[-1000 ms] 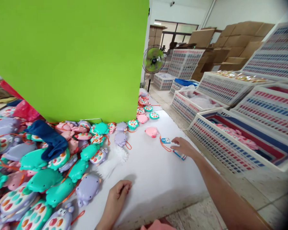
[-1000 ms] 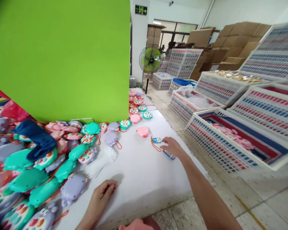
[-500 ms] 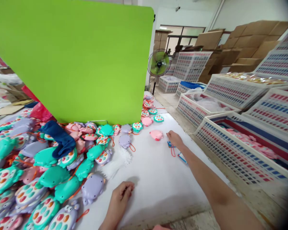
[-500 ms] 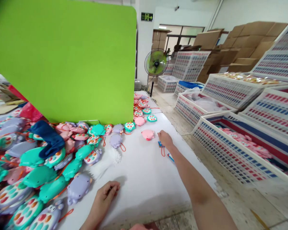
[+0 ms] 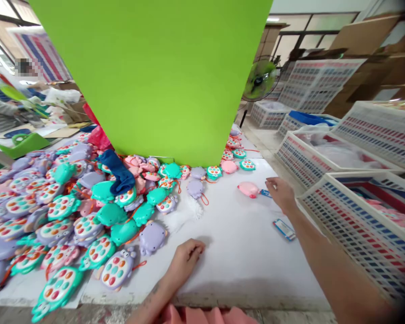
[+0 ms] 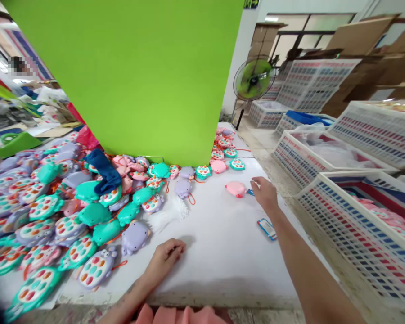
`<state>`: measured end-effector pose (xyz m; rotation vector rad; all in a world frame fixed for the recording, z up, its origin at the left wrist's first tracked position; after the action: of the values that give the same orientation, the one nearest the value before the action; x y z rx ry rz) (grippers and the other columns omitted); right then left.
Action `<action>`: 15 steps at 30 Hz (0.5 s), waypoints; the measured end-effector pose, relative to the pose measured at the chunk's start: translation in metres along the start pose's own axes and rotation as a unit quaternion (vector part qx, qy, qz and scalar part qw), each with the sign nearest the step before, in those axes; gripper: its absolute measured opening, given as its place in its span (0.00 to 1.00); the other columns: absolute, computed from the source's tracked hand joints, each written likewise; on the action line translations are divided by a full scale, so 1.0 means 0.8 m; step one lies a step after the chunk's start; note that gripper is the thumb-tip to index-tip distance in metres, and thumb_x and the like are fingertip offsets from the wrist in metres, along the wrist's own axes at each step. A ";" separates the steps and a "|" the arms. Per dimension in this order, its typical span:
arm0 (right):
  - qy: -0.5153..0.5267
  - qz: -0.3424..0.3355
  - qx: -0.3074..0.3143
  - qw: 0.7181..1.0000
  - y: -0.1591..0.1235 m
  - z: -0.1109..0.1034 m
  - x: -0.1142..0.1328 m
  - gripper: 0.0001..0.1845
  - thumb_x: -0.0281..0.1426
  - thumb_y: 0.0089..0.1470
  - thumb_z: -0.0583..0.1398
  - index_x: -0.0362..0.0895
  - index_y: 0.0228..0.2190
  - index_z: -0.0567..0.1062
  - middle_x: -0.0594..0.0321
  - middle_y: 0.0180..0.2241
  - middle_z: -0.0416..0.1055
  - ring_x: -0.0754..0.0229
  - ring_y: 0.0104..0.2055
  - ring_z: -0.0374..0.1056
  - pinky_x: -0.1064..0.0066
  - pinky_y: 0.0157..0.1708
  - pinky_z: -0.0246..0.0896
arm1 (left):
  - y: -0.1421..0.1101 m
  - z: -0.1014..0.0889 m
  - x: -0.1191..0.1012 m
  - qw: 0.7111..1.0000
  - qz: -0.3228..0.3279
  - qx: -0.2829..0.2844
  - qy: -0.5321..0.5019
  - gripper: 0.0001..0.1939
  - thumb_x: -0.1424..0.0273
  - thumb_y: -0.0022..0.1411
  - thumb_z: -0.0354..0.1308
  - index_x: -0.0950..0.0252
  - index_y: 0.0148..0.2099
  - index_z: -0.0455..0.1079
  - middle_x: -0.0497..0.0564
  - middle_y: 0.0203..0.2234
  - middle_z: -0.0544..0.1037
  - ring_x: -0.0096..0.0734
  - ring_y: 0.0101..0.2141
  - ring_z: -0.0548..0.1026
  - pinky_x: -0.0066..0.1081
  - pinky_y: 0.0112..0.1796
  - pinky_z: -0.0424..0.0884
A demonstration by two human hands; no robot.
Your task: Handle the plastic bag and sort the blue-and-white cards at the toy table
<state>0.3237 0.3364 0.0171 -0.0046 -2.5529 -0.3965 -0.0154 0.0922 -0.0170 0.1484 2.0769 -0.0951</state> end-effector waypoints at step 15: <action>0.282 -0.125 0.358 0.881 -0.269 0.108 0.244 0.11 0.34 0.56 0.54 0.45 0.32 0.76 0.63 0.29 0.74 0.58 0.31 0.68 0.70 0.31 0.61 | 0.082 -0.040 -0.006 0.835 -0.033 -0.090 0.542 0.28 0.82 0.60 0.43 0.72 0.63 0.53 0.60 0.38 0.72 0.42 0.39 0.70 0.45 0.45 0.63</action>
<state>0.0945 0.1399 -0.0104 0.6241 -1.9707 0.4262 -0.0312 0.1606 0.0024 -0.0017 3.2170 0.1967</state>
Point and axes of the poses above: each hand's wrist, its own y-axis towards the middle knuckle, its own z-axis out of the palm, x = y × z, the point moved 10 cm from there along y, towards the middle knuckle
